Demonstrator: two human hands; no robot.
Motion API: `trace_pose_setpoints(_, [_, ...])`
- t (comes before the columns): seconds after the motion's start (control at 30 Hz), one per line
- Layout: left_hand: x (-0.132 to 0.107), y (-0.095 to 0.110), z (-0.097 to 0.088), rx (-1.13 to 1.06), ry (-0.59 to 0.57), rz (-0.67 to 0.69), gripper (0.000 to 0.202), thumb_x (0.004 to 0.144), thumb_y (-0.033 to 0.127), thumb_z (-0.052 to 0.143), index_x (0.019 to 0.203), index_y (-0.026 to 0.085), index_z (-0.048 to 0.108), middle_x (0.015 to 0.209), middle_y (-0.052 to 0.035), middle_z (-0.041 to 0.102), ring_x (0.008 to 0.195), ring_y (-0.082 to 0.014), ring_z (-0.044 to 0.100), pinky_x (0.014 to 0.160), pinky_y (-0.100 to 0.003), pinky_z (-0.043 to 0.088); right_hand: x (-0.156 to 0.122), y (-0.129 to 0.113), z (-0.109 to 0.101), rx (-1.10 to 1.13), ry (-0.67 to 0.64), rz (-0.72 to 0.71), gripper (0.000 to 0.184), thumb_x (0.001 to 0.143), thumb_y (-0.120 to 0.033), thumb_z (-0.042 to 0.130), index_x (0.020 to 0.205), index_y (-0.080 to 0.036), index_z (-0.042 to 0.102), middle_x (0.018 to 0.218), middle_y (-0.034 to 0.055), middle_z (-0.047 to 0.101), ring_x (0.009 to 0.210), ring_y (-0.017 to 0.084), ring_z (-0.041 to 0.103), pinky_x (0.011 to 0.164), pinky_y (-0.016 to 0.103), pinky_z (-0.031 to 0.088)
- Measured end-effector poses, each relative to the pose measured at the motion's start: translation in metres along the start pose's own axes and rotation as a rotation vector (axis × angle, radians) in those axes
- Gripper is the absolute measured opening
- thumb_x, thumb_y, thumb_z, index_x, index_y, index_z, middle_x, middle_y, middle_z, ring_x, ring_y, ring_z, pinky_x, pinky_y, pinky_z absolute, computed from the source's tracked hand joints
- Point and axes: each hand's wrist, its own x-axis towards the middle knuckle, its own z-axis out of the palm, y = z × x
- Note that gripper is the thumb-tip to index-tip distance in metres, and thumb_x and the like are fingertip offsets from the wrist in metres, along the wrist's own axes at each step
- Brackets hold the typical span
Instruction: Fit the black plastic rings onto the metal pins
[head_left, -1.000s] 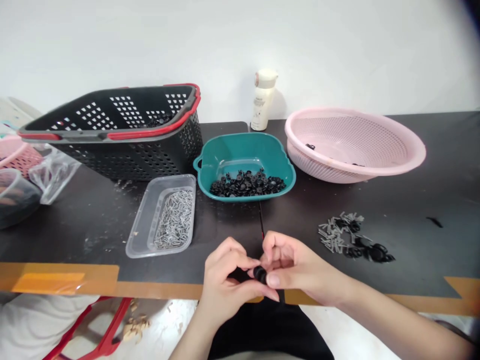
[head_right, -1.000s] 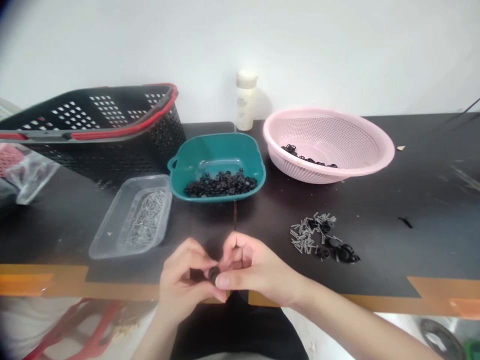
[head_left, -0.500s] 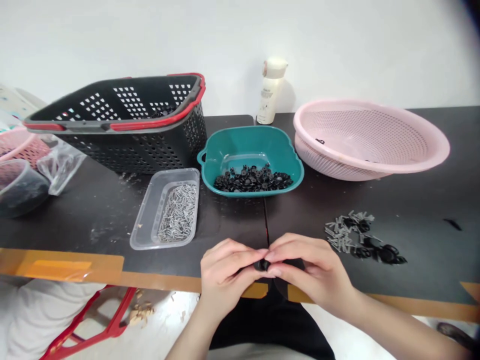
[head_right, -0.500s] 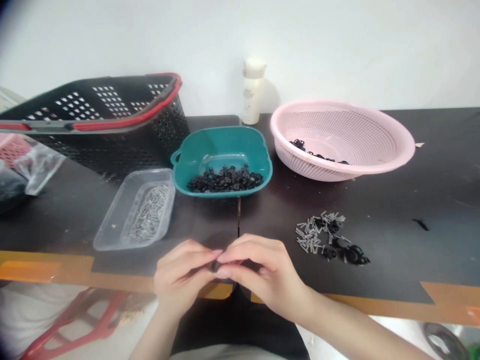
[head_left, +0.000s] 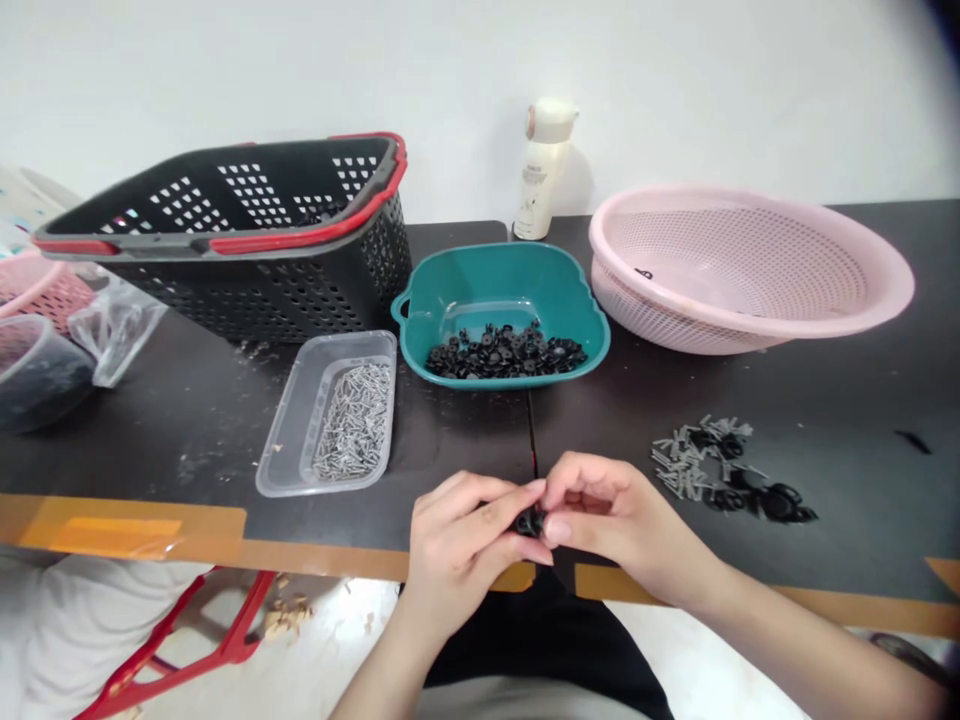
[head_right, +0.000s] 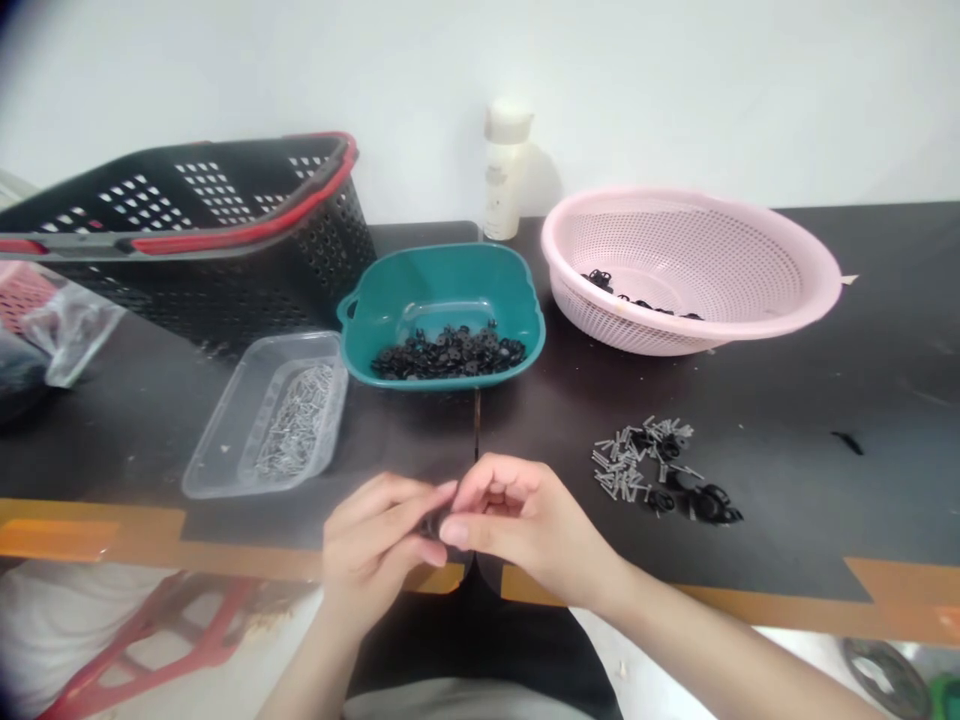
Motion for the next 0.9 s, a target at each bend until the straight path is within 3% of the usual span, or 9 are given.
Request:
trace_pose_setpoints(0.1, [0.0008,-0.0006,-0.0003,-0.021,-0.022,-0.023,0.030,0.087,0.042,0.062,0.107,0.022,0.073,0.079,-0.0032,0.073,0.067,-0.0136,0.063,0.061,-0.024,0.050,0.0009,0.0003,-0.0007,0.078,-0.007,0.046,0.012,0.066,-0.019,0.083,0.069,-0.017,0.072,0.060,-0.0007,0.070,0.053,0.010,0.065,0.054,0.019,0.056])
trace_pose_setpoints(0.2, [0.0015,-0.0008,-0.0003,-0.049,-0.043,-0.044,0.031,0.087,0.042,0.061,0.107,0.023,0.074,0.077,-0.0035,0.072,0.066,-0.0137,0.062,0.060,-0.025,0.050,0.0006,0.0012,-0.0004,0.072,0.011,-0.006,0.007,0.067,-0.017,0.082,0.070,-0.019,0.076,0.060,-0.0001,0.072,0.053,0.010,0.066,0.054,0.018,0.056])
trace_pose_setpoints(0.33, [0.0011,-0.0011,-0.0009,-0.075,-0.040,-0.075,0.029,0.086,0.038,0.064,0.111,0.025,0.072,0.073,-0.0023,0.069,0.064,-0.0129,0.061,0.059,-0.024,0.051,-0.0015,0.0005,0.0013,-0.065,0.048,-0.163,0.006,0.069,-0.016,0.081,0.073,-0.021,0.079,0.063,0.0010,0.073,0.054,0.012,0.066,0.052,0.020,0.057])
trace_pose_setpoints(0.47, [0.0008,-0.0017,-0.0014,-0.128,-0.036,-0.126,0.029,0.085,0.036,0.067,0.111,0.025,0.073,0.071,-0.0022,0.067,0.062,-0.0119,0.060,0.058,-0.022,0.051,-0.0046,-0.0010,0.0012,-0.241,0.049,-0.357,0.017,0.071,-0.013,0.079,0.085,-0.024,0.080,0.073,0.0023,0.075,0.060,0.014,0.068,0.056,0.021,0.057])
trace_pose_setpoints(0.67, [0.0017,-0.0020,-0.0009,-0.219,-0.002,-0.173,0.030,0.078,0.032,0.075,0.107,0.026,0.075,0.066,0.0005,0.065,0.056,-0.0098,0.058,0.052,-0.018,0.049,-0.0065,0.0004,-0.0013,-0.342,0.045,-0.360,0.013,0.076,-0.017,0.078,0.086,-0.025,0.078,0.074,0.0016,0.075,0.061,0.013,0.068,0.055,0.020,0.056])
trace_pose_setpoints(0.9, [0.0009,-0.0019,-0.0018,-0.250,-0.003,-0.247,0.013,0.075,0.028,0.078,0.086,0.021,0.077,0.063,0.0003,0.068,0.055,-0.0103,0.062,0.055,-0.018,0.050,-0.0070,0.0012,-0.0004,-0.328,0.062,-0.374,0.016,0.073,-0.013,0.078,0.085,-0.025,0.079,0.074,0.0016,0.076,0.061,0.014,0.069,0.056,0.021,0.057])
